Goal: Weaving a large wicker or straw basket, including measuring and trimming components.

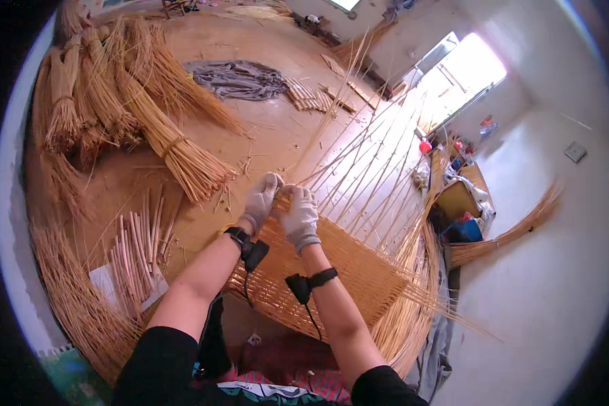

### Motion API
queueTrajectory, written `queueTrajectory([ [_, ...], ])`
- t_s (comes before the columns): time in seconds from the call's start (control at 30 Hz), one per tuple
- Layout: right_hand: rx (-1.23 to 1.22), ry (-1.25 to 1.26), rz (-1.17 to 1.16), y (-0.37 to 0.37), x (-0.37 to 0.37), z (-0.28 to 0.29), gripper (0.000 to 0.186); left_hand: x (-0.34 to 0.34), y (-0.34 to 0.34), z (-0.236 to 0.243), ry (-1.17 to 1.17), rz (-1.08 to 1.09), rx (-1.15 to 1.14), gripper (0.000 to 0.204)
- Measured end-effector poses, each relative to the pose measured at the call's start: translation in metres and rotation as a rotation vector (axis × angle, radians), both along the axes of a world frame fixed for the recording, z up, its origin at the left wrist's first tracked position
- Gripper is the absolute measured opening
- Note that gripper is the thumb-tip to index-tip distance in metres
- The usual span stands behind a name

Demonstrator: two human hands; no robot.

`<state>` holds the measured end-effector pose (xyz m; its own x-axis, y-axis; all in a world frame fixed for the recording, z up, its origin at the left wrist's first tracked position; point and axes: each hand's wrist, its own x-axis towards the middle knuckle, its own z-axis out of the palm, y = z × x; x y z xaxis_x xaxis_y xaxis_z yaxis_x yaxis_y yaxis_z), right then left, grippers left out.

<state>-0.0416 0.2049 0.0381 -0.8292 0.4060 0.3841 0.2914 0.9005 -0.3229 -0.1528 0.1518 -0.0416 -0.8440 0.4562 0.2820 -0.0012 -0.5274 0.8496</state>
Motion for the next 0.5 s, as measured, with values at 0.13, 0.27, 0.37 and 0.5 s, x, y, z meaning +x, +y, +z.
queueTrajectory([
  [0.13, 0.050, 0.068, 0.020, 0.024, -0.016, -0.017, 0.063, -0.013, 0.023, -0.006, -0.146, -0.036, 0.039, 0.035],
  [0.27, 0.008, 0.098, 0.013, 0.049, -0.025, -0.030, 0.067, -0.021, 0.045, -0.001, -0.103, -0.004, -0.038, 0.037],
  [0.37, -0.062, 0.078, 0.010, 0.056, -0.039, -0.026, 0.069, -0.035, 0.058, -0.006, -0.067, 0.015, -0.045, 0.039],
  [0.5, -0.096, 0.051, -0.016, 0.069, -0.050, -0.024, 0.071, -0.045, 0.074, -0.011, -0.037, 0.001, -0.059, 0.042],
])
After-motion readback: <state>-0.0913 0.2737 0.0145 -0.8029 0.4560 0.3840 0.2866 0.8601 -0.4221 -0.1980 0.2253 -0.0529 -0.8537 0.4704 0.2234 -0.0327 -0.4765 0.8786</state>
